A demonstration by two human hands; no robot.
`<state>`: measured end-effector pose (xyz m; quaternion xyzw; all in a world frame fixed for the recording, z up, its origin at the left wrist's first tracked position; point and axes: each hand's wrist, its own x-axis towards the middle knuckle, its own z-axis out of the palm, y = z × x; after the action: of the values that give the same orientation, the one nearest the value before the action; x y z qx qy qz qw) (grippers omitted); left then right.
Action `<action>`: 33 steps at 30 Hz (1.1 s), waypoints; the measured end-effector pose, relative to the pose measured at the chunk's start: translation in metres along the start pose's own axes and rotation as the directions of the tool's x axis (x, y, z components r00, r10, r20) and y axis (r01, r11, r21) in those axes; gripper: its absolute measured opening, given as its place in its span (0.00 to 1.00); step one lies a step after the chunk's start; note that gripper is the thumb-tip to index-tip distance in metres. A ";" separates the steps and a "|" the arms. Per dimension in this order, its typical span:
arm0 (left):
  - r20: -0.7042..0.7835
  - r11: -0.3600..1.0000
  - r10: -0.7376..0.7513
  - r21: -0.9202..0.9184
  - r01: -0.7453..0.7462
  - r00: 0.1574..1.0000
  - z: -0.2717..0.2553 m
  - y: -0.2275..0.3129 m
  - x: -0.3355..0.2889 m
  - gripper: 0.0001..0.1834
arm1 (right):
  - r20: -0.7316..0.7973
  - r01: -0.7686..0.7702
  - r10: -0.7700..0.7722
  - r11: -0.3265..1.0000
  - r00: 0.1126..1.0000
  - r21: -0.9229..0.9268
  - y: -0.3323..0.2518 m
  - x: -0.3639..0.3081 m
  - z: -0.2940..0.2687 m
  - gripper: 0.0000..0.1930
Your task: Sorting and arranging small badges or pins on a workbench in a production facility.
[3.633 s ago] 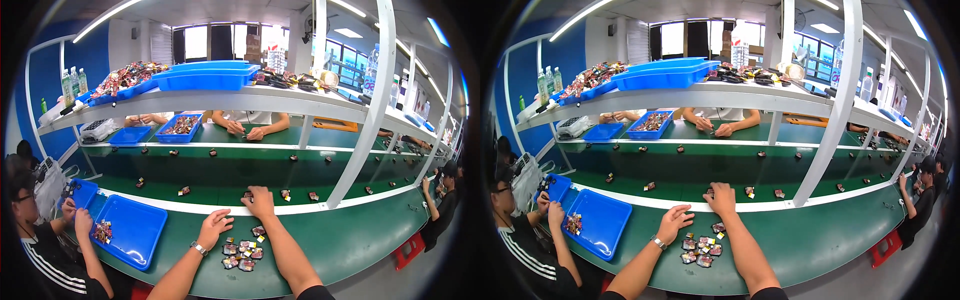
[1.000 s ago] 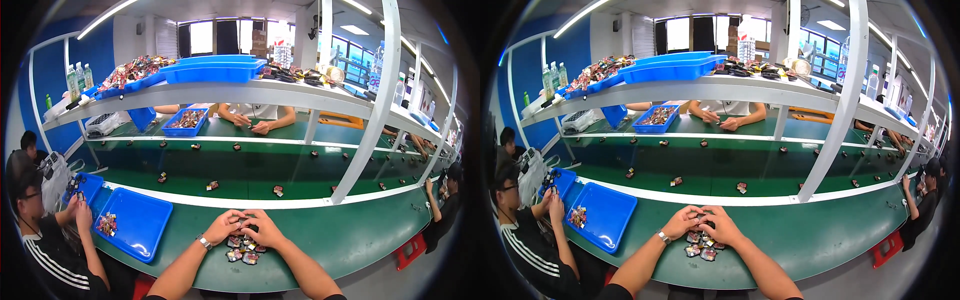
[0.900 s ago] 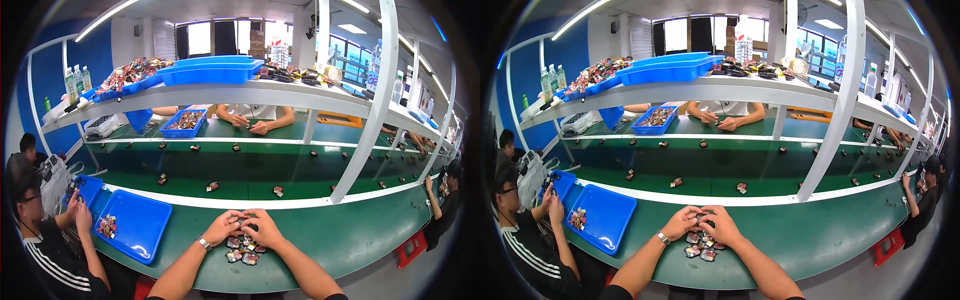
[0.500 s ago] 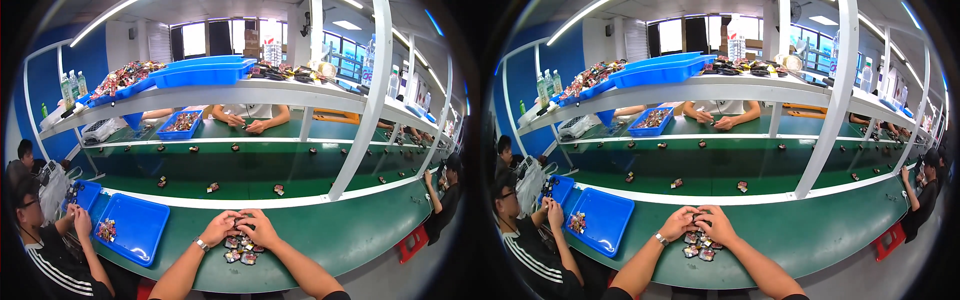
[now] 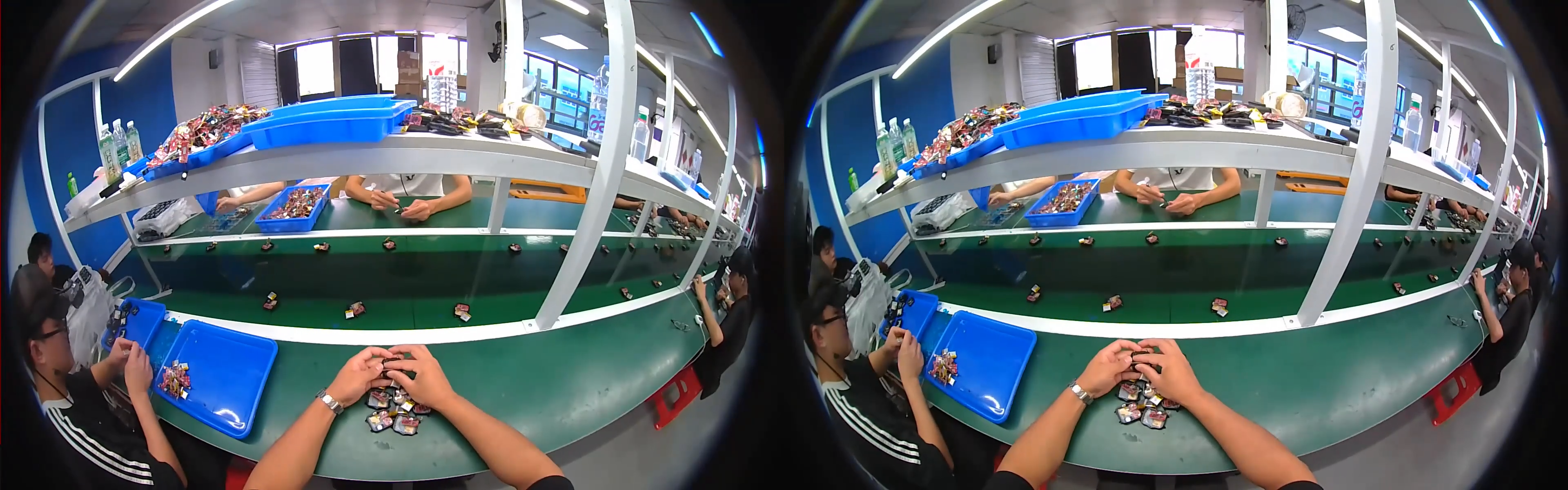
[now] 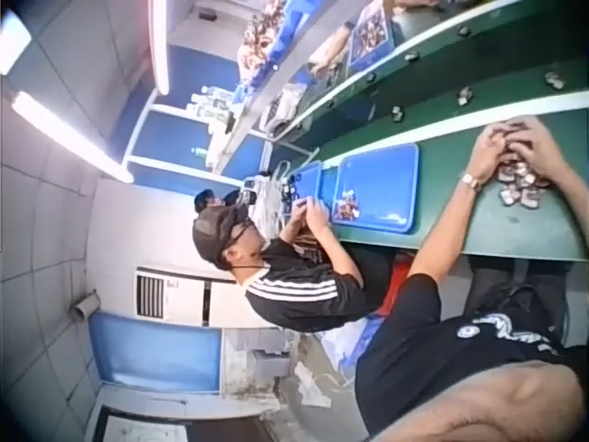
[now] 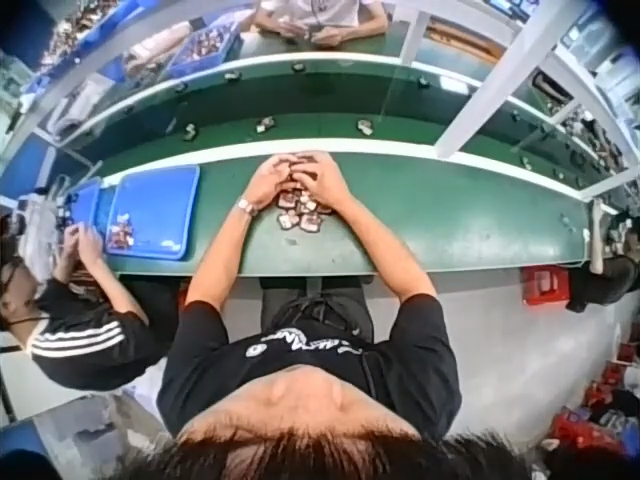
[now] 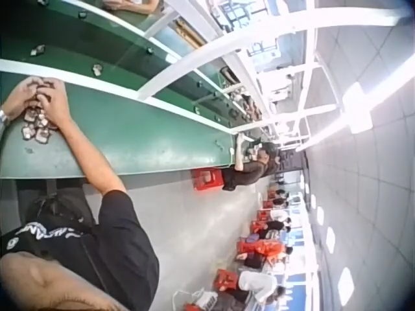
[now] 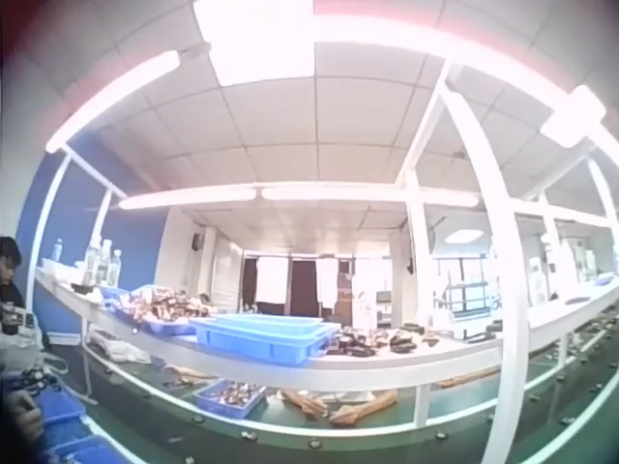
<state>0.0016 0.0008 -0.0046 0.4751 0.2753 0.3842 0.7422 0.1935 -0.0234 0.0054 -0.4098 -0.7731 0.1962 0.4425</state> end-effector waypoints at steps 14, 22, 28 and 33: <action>-0.002 0.997 0.042 -0.060 -0.042 0.999 0.003 -0.006 0.003 0.12 | -0.180 0.040 -0.040 0.999 0.983 -0.001 -0.010 -0.001 0.008 0.09; 0.033 0.987 0.118 -0.111 -0.114 0.992 -0.002 -0.009 0.004 0.12 | -0.150 0.045 -0.051 0.998 0.987 -0.042 -0.013 0.001 0.000 0.11; -0.013 0.989 0.111 -0.096 -0.112 0.994 0.000 -0.013 0.003 0.13 | -0.142 0.019 -0.010 0.998 0.990 0.066 -0.009 0.000 0.006 0.11; -0.029 0.982 0.160 -0.093 -0.162 0.987 0.009 -0.008 0.004 0.14 | -0.132 0.056 -0.056 0.998 0.990 -0.007 -0.006 0.001 0.002 0.10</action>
<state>0.0138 -0.0026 -0.0087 0.4558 0.2255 0.4606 0.7275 0.1887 -0.0265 0.0089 -0.4006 -0.7537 0.1550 0.4975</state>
